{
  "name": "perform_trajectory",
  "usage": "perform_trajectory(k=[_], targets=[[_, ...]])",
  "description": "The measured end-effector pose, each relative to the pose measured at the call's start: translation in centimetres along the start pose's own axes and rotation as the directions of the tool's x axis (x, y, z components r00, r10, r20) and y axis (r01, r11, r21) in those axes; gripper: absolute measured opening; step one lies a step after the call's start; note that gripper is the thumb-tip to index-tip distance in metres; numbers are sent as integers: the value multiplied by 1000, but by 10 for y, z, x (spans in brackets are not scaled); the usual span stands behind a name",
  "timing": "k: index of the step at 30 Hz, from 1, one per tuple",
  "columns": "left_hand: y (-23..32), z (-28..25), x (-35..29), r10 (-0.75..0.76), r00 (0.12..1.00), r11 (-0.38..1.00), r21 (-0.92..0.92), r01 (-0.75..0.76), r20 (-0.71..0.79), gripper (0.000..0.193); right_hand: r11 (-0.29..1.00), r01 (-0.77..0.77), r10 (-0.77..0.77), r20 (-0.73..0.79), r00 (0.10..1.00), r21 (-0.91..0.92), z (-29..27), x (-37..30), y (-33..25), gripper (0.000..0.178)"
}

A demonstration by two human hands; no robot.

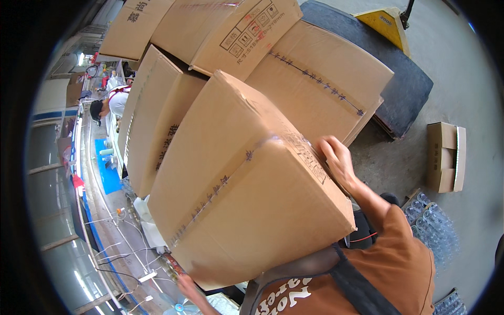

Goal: The person places clear plastic bottles into a cardboard box with internal dividers, then closes and seals the box with tape. The person repeats this process with additional bottles and boxes.

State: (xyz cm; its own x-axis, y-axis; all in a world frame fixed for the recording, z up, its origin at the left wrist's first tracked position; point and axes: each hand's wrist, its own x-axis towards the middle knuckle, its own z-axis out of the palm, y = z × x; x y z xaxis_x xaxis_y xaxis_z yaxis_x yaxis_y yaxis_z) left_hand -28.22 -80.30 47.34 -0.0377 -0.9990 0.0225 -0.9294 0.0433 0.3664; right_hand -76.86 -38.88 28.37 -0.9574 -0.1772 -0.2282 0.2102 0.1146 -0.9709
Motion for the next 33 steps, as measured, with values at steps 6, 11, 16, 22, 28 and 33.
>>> perform_trajectory(k=[6,11,16,22,28,33], targets=[[262,52,20,767,638,608,-232,-759,-75,43,894,-434,447,157,880,-114,-46,-68,33,57],[428,138,21,756,473,586,-145,-798,453,60,953,-304,289,343,894,-11,-40,-56,-4,68],[375,157,108,780,547,622,-471,-626,304,76,975,-93,154,314,937,-199,-28,-75,-58,70],[321,65,120,687,702,687,-484,-542,189,77,971,157,-79,376,923,-182,0,-93,-130,73],[282,84,121,616,786,760,-306,-574,54,81,892,323,-195,376,906,-316,56,-45,-81,53],[324,123,80,678,722,735,-143,-663,138,70,675,445,-443,159,882,-589,93,66,-59,31]])
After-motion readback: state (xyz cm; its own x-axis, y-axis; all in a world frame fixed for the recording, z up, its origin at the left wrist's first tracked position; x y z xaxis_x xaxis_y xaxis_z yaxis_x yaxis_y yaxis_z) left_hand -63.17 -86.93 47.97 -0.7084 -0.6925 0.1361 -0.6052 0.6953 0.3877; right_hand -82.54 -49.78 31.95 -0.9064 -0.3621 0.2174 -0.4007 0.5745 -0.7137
